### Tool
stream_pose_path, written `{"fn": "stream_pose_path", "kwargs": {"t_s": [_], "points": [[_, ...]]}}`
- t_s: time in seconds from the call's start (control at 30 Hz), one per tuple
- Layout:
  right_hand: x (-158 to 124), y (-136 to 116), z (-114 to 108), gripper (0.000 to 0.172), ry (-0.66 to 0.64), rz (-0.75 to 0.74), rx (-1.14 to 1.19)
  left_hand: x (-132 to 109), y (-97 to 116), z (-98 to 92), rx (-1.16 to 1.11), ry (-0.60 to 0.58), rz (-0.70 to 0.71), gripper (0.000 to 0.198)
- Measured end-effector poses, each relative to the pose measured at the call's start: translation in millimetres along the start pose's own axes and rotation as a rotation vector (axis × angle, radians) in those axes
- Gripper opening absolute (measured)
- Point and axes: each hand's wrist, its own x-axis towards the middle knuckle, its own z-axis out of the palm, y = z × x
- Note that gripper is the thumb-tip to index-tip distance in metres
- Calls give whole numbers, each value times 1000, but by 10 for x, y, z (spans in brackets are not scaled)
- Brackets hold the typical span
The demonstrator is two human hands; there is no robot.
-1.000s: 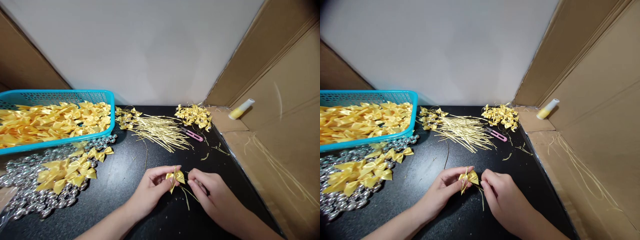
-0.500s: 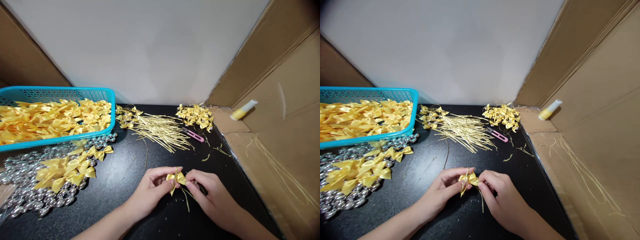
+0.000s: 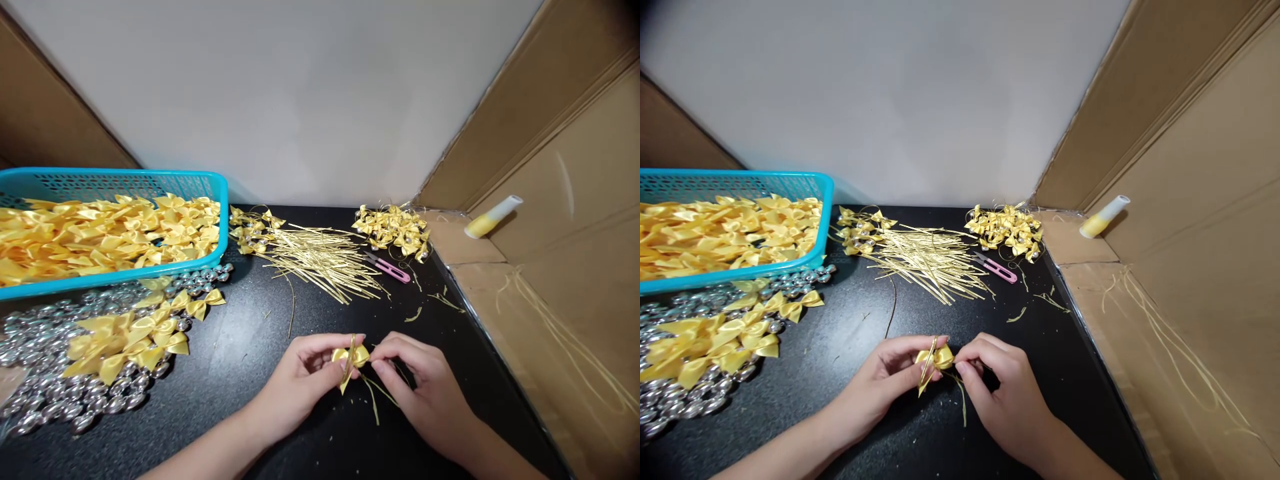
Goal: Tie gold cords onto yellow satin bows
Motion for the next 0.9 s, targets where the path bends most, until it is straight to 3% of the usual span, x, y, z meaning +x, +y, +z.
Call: {"fn": "stream_pose_path", "kwargs": {"t_s": [0.9], "points": [[-46,-25,41,17,44,37,-18,4,-9,-5,-37,-11,8,18]]}}
